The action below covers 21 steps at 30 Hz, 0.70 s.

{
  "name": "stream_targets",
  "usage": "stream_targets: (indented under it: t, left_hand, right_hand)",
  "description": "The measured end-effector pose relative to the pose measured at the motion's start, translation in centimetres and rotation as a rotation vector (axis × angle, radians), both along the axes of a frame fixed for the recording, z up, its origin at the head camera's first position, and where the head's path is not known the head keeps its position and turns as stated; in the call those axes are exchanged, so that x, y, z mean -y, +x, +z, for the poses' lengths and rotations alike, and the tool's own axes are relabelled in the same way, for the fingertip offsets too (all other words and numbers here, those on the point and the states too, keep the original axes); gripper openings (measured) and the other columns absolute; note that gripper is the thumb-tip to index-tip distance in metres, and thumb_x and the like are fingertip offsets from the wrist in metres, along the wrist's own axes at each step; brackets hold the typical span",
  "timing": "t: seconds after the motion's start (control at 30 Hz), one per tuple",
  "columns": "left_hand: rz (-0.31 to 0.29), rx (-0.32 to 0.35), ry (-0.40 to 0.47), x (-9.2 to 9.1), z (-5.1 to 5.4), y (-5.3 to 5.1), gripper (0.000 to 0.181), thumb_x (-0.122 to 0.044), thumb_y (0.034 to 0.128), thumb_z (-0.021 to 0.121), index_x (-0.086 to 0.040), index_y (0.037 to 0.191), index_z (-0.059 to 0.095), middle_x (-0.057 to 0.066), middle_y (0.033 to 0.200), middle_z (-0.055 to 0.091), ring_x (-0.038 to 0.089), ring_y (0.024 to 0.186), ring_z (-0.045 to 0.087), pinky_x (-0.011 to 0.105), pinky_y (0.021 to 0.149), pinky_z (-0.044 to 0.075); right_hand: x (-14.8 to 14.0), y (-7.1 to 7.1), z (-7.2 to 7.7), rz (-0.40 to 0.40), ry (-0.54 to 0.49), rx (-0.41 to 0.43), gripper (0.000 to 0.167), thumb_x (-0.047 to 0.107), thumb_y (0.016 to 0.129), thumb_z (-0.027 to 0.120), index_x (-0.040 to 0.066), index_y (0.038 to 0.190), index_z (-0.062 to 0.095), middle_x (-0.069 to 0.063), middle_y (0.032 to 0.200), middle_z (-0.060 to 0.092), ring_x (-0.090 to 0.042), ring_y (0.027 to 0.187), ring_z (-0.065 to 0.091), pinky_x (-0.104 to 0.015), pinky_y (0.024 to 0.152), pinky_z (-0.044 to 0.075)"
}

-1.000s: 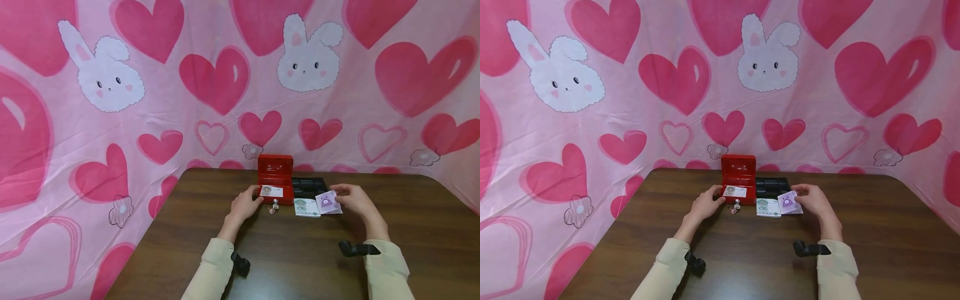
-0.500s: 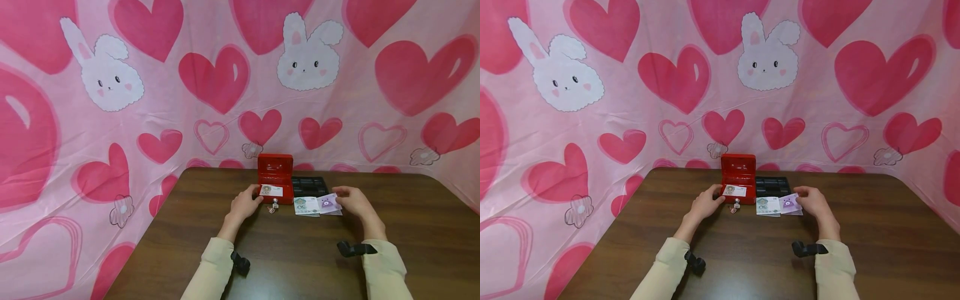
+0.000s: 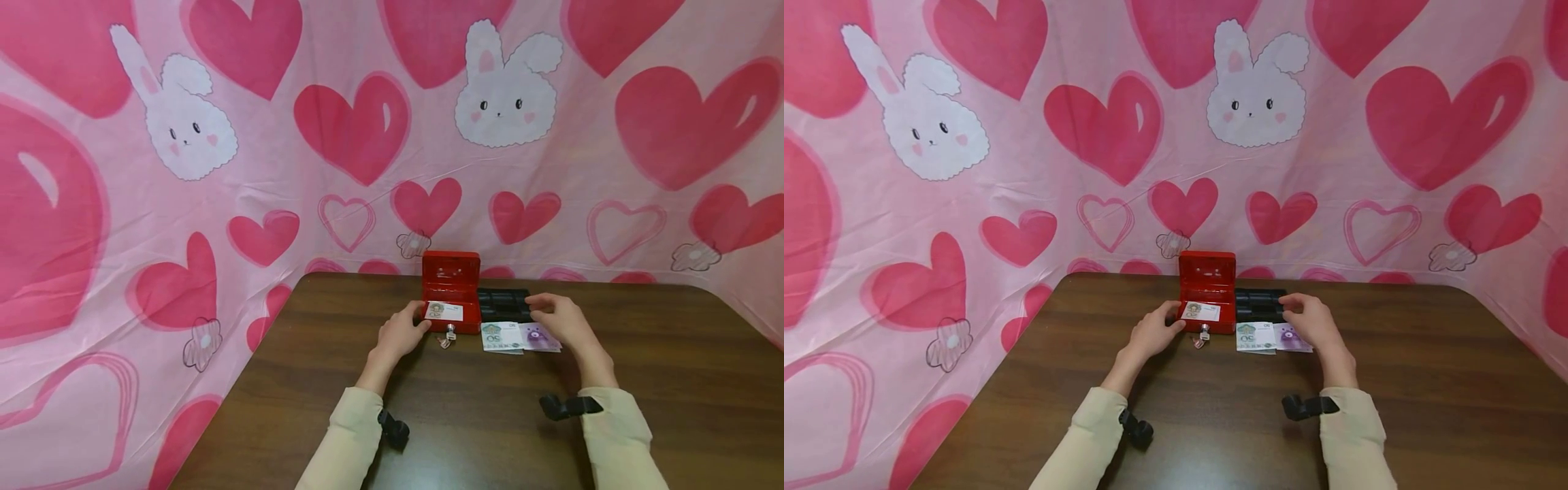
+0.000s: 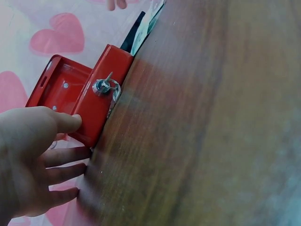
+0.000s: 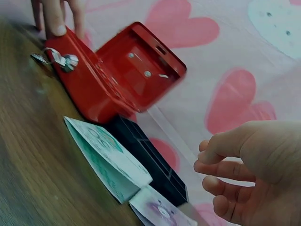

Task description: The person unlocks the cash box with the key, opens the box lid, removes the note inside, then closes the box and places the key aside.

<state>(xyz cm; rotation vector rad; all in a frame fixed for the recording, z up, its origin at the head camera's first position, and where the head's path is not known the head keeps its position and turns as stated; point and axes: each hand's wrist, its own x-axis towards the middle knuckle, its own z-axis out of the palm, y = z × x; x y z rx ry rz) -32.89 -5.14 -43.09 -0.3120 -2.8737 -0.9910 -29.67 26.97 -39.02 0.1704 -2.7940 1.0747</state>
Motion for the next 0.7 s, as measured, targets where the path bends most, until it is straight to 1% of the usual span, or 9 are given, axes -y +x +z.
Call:
stream_targets:
  t: [0.13,0.27,0.37,0.53,0.6,0.7]
  left_hand:
    - [-0.002,0.001,0.002,0.1,0.0,0.0,0.049,-0.036,0.0963,0.062,-0.023,0.142,0.052,0.004,0.139,0.062,0.029,0.123,0.061,0.055,0.099,0.048]
    - [0.001,0.0,0.004,0.1,0.1,0.0,0.049,-0.036,0.0959,0.062,-0.023,0.142,0.052,0.004,0.138,0.062,0.029,0.123,0.061,0.055,0.099,0.048]
    - [0.005,-0.001,0.003,0.0,0.1,0.0,0.048,-0.036,0.0958,0.063,-0.023,0.141,0.053,0.004,0.138,0.062,0.029,0.122,0.062,0.055,0.098,0.048]
    - [0.01,0.004,0.011,-0.1,0.1,0.0,0.048,-0.034,0.0965,0.062,-0.022,0.141,0.053,0.004,0.137,0.063,0.028,0.12,0.062,0.055,0.098,0.048]
    - [0.01,0.006,0.012,-0.2,0.2,0.0,0.048,-0.034,0.0968,0.062,-0.022,0.142,0.052,0.004,0.136,0.064,0.028,0.12,0.062,0.054,0.098,0.048]
    - [0.004,0.008,0.005,-0.3,0.2,-0.1,0.048,-0.034,0.0974,0.061,-0.022,0.143,0.051,0.004,0.136,0.064,0.028,0.12,0.063,0.054,0.098,0.048]
  right_hand:
    - [1.2,-0.2,0.3,0.018,0.005,-0.023,0.034,0.012,0.096,0.059,-0.003,0.126,0.062,-0.029,0.126,0.062,-0.042,0.108,0.061,-0.06,0.097,0.046]
    - [2.0,-0.5,0.3,0.033,0.012,-0.051,0.032,0.014,0.096,0.061,-0.003,0.123,0.064,-0.026,0.121,0.066,-0.037,0.101,0.064,-0.055,0.091,0.049]
    - [2.4,-0.8,0.2,0.045,0.014,-0.065,0.031,0.015,0.096,0.062,-0.002,0.122,0.065,-0.025,0.12,0.068,-0.037,0.103,0.063,-0.055,0.092,0.049]
    - [3.1,-1.3,0.0,0.062,0.009,-0.09,0.029,0.014,0.095,0.062,-0.001,0.12,0.067,-0.025,0.12,0.067,-0.043,0.112,0.06,-0.059,0.099,0.045]
    - [3.3,-1.5,-0.1,0.064,0.011,-0.096,0.029,0.013,0.095,0.062,-0.001,0.12,0.067,-0.025,0.12,0.068,-0.043,0.112,0.06,-0.06,0.099,0.044]
    - [3.7,-1.7,-0.2,0.068,0.015,-0.1,0.029,0.013,0.095,0.062,-0.001,0.12,0.067,-0.023,0.118,0.069,-0.039,0.105,0.062,-0.058,0.097,0.046]
